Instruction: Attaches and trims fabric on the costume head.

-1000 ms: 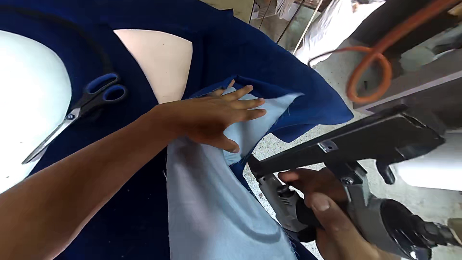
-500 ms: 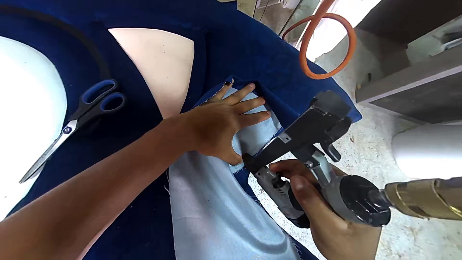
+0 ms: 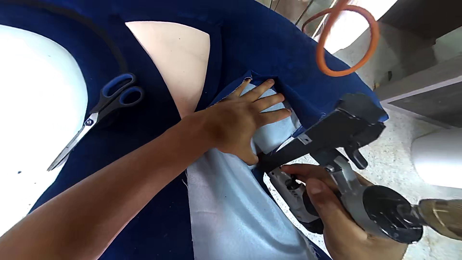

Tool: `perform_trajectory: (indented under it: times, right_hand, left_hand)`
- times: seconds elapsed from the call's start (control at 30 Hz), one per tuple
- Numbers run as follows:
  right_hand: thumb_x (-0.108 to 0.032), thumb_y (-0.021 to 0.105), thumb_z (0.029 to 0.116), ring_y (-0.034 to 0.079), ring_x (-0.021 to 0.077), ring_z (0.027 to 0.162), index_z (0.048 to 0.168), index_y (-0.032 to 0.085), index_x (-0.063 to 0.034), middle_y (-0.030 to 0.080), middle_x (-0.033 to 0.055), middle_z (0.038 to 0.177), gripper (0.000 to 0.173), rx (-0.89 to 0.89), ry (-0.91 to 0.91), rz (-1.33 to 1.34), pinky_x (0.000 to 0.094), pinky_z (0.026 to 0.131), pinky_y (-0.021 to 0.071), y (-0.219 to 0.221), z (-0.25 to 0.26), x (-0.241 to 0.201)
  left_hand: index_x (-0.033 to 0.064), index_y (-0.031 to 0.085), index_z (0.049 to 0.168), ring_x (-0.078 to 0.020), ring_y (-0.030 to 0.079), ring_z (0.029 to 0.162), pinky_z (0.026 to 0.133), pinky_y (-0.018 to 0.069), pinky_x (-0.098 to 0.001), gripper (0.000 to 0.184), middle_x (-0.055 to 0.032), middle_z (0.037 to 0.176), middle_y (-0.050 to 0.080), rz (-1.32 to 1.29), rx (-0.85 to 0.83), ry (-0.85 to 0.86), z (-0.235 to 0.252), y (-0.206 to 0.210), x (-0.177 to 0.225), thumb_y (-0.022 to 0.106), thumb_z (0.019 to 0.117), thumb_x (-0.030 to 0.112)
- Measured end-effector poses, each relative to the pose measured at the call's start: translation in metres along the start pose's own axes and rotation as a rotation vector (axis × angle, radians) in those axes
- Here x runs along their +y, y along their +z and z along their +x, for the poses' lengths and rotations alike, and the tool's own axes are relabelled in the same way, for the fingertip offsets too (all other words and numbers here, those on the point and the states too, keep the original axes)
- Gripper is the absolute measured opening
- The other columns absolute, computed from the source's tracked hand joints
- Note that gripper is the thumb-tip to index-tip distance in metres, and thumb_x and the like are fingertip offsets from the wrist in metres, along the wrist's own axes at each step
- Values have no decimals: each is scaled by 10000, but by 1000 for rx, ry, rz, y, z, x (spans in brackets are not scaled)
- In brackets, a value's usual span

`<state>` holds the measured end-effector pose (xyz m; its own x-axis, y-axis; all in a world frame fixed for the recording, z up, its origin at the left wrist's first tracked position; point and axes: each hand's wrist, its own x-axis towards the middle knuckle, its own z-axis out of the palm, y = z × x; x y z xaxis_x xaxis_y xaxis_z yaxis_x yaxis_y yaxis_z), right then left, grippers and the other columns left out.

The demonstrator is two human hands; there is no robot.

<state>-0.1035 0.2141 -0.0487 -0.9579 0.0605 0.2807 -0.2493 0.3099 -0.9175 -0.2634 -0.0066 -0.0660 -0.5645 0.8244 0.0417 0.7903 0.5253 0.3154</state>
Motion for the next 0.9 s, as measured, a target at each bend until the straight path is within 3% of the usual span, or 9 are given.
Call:
perform_trajectory:
  times: [0.3,0.37,0.43,0.5,0.53,0.6,0.67,0.8,0.9]
  right_hand:
    - [-182,700,925,746,277,787,1010,688,-83,761,102,911,131,18,17,-8,430,703,649,-6,1,-3]
    - [-177,691,939,753,316,834,1051,682,-64,767,128,956,159,-3,56,44,463,750,655,-11,-2,-6]
    - [-198,696,950,751,337,854,1059,693,-55,763,144,972,180,-4,70,84,478,767,655,-18,-5,-7]
    - [-198,706,945,747,358,866,1052,699,-45,759,166,974,187,0,87,128,495,783,649,-24,-11,-6]
    - [-196,712,941,744,366,871,1063,698,-42,757,177,979,197,3,97,148,500,786,645,-25,-14,-7]
    - [-191,728,930,742,381,871,1062,692,-40,752,190,969,203,24,115,168,513,788,643,-24,-19,-10]
    - [-194,739,924,741,379,861,1049,693,-36,750,192,963,206,35,130,163,517,788,646,-24,-22,-12]
    - [-196,734,926,735,377,850,1025,694,-37,742,190,946,191,35,126,177,524,786,639,-21,-24,-15]
    - [-210,742,925,731,373,842,1022,689,-49,735,180,933,196,18,97,176,527,787,639,-18,-18,-21]
  left_hand:
    - [366,305,1618,-346,17,1592,1232,8,-683,1148,-14,1726,160,-12,-68,29,5,-3,-5,707,649,832]
    - [320,356,1602,-336,87,1588,1251,67,-655,1114,-52,1704,229,-41,-57,21,-2,-8,-5,714,671,817]
    - [233,503,1516,-316,311,1525,1222,266,-611,888,-92,1611,413,-54,-25,-67,-18,-37,1,740,777,663]
    - [216,651,1346,-232,630,1201,980,530,-554,622,-34,1301,663,-42,79,-288,-38,-77,17,688,876,621]
    - [204,678,1261,-244,689,1024,842,565,-570,639,-37,1123,712,-2,167,-417,-44,-93,22,634,875,711]
    - [161,658,1229,-371,658,957,774,510,-670,912,-124,1024,682,93,178,-628,-45,-100,19,509,759,929]
    - [123,681,1034,-400,668,833,645,507,-681,999,-147,871,665,149,28,-725,-41,-79,8,456,654,1020]
    - [176,607,759,-260,613,681,557,478,-529,506,-37,735,598,47,-126,-597,-29,-57,14,728,818,663]
    - [214,588,739,-190,593,624,538,472,-482,351,15,656,572,-137,-48,-562,-26,-54,7,672,928,497]
